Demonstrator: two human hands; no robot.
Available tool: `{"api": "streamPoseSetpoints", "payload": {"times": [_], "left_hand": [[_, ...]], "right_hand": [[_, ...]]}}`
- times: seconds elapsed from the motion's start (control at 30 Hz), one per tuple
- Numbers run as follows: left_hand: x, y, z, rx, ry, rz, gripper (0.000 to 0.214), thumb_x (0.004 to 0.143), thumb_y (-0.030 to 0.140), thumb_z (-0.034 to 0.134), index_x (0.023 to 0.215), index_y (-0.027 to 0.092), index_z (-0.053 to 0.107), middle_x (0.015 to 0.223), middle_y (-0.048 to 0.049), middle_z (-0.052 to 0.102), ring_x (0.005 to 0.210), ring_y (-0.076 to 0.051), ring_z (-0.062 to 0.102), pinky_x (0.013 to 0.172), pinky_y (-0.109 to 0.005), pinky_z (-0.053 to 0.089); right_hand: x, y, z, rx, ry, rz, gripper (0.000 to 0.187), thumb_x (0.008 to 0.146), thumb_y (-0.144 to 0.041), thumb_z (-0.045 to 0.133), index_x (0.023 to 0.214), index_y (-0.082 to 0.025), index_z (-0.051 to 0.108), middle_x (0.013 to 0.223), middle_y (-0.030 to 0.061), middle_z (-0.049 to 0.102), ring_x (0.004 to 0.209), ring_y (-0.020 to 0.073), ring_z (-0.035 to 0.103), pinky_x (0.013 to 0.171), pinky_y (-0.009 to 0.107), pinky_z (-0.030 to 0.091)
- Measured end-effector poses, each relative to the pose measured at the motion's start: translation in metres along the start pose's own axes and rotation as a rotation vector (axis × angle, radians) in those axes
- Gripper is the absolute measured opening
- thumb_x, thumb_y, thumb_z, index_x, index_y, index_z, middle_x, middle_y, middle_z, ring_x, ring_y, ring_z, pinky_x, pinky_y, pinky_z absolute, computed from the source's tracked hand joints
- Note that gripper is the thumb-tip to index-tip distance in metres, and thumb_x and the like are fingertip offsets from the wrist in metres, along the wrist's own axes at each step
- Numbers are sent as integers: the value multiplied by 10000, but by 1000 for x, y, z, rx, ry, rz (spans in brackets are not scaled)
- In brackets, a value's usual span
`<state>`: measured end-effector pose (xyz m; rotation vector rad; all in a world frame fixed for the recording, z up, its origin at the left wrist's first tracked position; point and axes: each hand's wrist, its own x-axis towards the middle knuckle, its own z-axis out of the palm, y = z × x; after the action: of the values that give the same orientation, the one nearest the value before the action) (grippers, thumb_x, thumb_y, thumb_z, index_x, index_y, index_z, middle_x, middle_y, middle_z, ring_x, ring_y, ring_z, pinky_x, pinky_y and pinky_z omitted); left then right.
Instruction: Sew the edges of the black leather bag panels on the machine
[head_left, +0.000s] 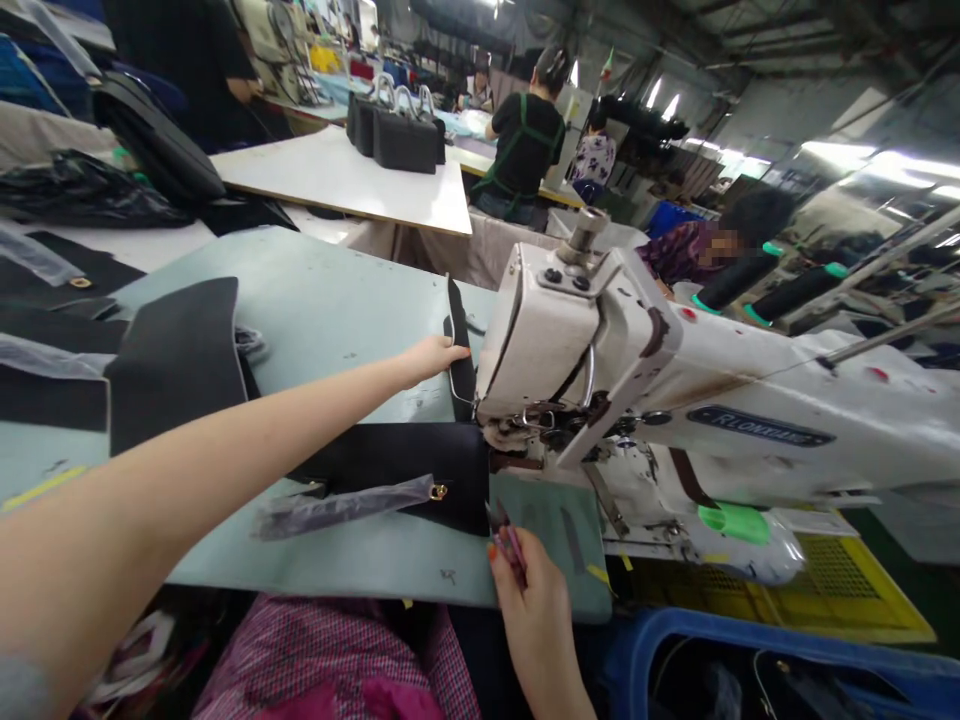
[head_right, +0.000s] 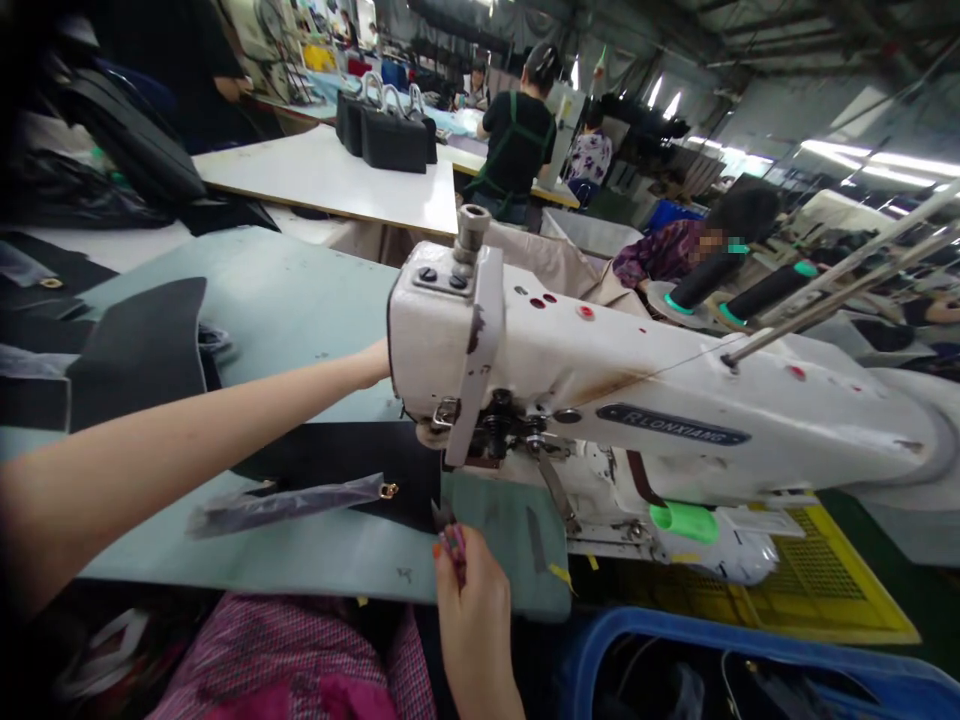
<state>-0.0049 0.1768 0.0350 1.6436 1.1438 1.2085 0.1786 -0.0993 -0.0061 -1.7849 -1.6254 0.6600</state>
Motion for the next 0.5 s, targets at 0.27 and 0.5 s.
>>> {"api": "streamPoseSetpoints", "payload": {"times": [0.27, 0.5], "left_hand": [[-43, 10, -53, 108, 238, 156, 365, 888, 455, 562, 893, 144, 754, 1175, -108, 662, 1204, -285, 543, 1111, -433, 381], [-27, 24, -29, 261, 317, 381, 349, 927, 438, 515, 854, 180, 738, 1125, -101, 670, 1206, -303, 516, 1105, -483, 364]], "right_hand": [[86, -104, 16, -269, -126, 45, 202, 988, -290, 524, 979, -157, 676, 911, 102, 752, 808, 230, 708, 597, 258, 340], [71, -104, 13, -255, -191, 28, 219, 1007, -282, 490, 957, -179, 676, 854, 64, 747, 761, 207, 700, 579, 258, 305]]}}
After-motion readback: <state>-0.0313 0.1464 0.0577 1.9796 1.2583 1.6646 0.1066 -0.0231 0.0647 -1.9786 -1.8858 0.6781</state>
